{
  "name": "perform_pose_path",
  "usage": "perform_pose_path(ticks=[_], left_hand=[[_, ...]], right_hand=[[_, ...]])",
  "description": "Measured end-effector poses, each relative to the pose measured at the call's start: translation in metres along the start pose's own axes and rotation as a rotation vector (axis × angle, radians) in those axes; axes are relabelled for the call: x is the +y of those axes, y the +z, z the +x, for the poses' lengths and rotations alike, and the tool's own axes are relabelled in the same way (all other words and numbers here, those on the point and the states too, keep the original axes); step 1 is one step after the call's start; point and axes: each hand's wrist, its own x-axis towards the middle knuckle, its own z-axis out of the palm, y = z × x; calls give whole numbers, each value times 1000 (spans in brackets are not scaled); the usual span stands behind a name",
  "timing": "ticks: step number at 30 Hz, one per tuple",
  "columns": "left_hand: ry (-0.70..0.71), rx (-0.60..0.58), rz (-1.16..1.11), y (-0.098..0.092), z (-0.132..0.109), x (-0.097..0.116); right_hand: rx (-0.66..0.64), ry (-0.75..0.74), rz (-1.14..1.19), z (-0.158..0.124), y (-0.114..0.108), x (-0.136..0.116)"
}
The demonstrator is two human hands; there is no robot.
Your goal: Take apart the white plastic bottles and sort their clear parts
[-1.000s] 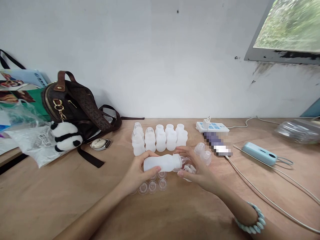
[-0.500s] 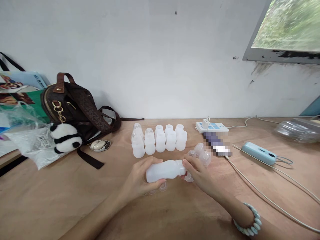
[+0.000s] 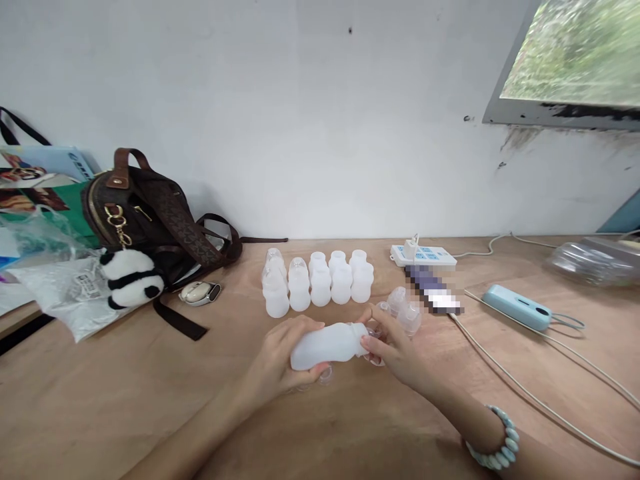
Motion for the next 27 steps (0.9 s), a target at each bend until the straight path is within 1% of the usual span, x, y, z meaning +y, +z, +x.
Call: perform_pose_path(ticks=[2, 4, 8, 10, 12, 14, 15, 16, 17, 19, 21, 22, 23, 25, 27], left_hand=[[162, 54, 130, 2, -3, -4], [246, 92, 241, 4, -5, -7], [322, 127, 339, 4, -6, -9], [338, 130, 345, 3, -5, -9], [325, 131, 329, 2, -4, -9], [296, 122, 303, 0, -2, -10], [281, 117, 297, -2, -1, -10], [270, 114, 297, -3, -1, -10], [263, 113, 303, -4, 0, -10], [250, 124, 322, -6, 1, -9], [246, 132, 331, -7, 2, -8], [254, 136, 334, -7, 3, -8], [264, 136, 335, -7, 3, -8], [287, 135, 339, -7, 3, -8], [300, 134, 346, -6, 3, -8]], right_hand=[[-18, 71, 93, 2, 1, 3], [-25, 96, 135, 3, 2, 5], [-19, 119, 153, 2, 3, 4], [-8, 109, 131, 0, 5, 2], [3, 68, 72, -1, 5, -1], [21, -15, -41, -2, 2, -3], [57, -73, -119, -1, -1, -4], [120, -135, -213, 1, -6, -4], [206, -198, -319, 3, -13, -5], [422, -308, -555, 9, -29, -4], [592, -354, -803, 16, -46, -1], [639, -334, -921, 19, -53, 2], [653, -278, -1041, 22, -59, 6], [598, -121, -1234, 25, -65, 14], [515, -5, -1331, 26, -67, 22]])
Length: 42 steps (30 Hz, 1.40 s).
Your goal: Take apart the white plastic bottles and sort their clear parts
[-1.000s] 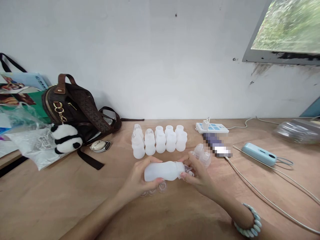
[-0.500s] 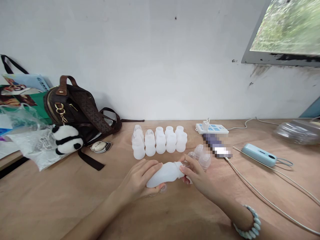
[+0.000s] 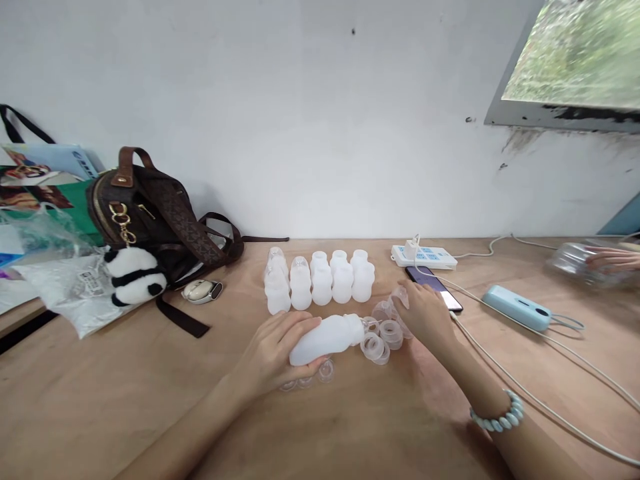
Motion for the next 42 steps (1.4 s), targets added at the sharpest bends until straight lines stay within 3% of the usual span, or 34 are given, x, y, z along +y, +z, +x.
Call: perform_pose_path(ticks=[3, 6, 10, 12, 14, 16, 19, 22, 31, 42], left_hand=[[8, 2, 6, 1, -1, -1], [-21, 13, -22, 0, 0, 1], [-250, 14, -164, -6, 4, 6], [-423, -17, -256, -9, 7, 8], [-585, -31, -342, -10, 10, 10], [-701, -25, -416, -10, 11, 10], [-758, -59, -500, -9, 11, 11], [-751, -116, -553, -7, 9, 11], [-878, -172, -839, -4, 14, 6], [-751, -245, -674, -1, 1, 5]], right_hand=[[-45, -8, -20, -2, 4, 0], [35, 12, 29, 0, -3, 0], [256, 28, 513, 0, -20, -6], [188, 1, 864, -4, -26, -14], [24, -33, 1154, -11, -28, -24], [-118, -56, 1340, -18, -25, -33], [-207, -79, 1486, -27, -20, -42], [-200, -130, 1514, -29, -19, -44], [-77, -348, 1279, -34, -29, -44], [-1, -263, 1399, -40, -18, -53]])
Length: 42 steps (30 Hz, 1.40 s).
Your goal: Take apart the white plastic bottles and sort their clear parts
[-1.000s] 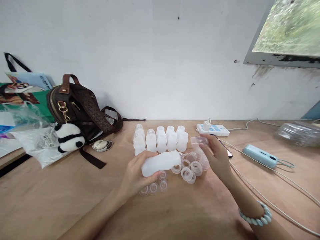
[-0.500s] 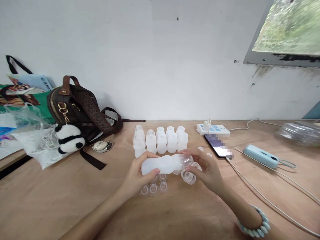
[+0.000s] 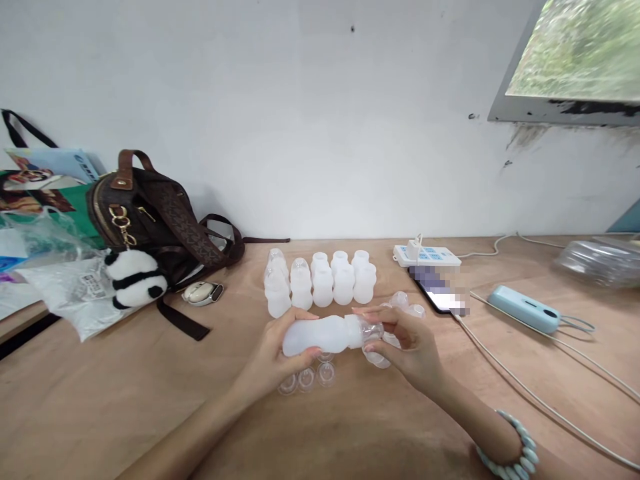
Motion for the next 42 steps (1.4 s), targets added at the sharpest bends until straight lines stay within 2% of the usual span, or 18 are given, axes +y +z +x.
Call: perform_pose_path(ticks=[4, 8, 10, 17, 23, 26, 28, 31, 32, 35, 37, 42], left_hand=[[-20, -81, 19, -8, 5, 7], [123, -127, 237, -17, 12, 13], [137, -131, 278, -19, 13, 10], [-64, -5, -10, -16, 20, -15], [-211, -48, -151, -7, 26, -36], [-248, -86, -124, -6, 25, -41], [-239, -151, -64, -12, 24, -38], [-203, -280, 43, -30, 23, -26], [-205, -283, 107, -37, 23, -22], [-232, -173, 253, -53, 19, -14], [-225, -183, 192, -56, 16, -10], [-217, -391, 69, -40, 11, -7]], right_hand=[[-31, -17, -70, 2, -3, -4], [-42, -61, -167, 2, -3, -11], [-38, -47, -163, 1, -2, -11], [109, 15, -131, 6, -3, -3], [81, 3, -225, 8, -1, -3], [61, -1, -240, 7, 1, -4], [43, -2, -248, 7, 2, -5], [33, -14, -253, 8, 2, -5], [32, -20, -256, 8, 1, -4], [24, -32, -284, 8, 1, -3], [17, -41, -305, 7, 2, -2], [1, -62, -362, 7, 3, -1]])
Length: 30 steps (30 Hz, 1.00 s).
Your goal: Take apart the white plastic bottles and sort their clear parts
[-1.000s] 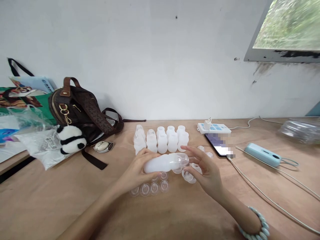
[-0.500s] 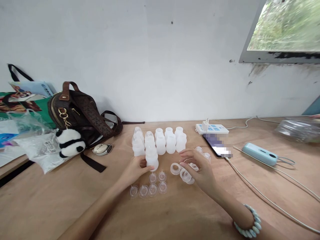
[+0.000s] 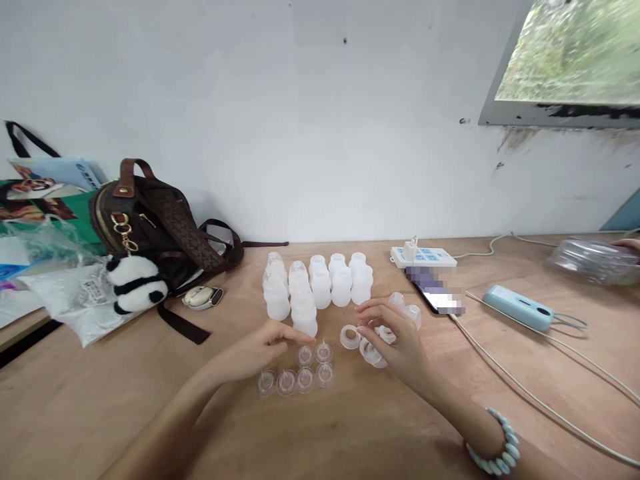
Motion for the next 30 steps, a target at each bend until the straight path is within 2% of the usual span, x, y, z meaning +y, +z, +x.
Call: perform_pose_path(ticks=[5, 10, 22, 26, 30], left_hand=[[27, 12, -49, 9, 11, -18], [48, 139, -41, 13, 19, -34], [77, 216, 80, 18, 32, -41], [54, 205, 88, 18, 31, -40], [78, 95, -2, 15, 28, -38]], right_hand=[[-12, -10, -29, 0, 0, -1], [-15, -5, -45, 1, -1, -2], [-36, -8, -32, -2, 3, 0], [-44, -14, -47, -2, 3, 2], [-99, -52, -196, -4, 4, 9]])
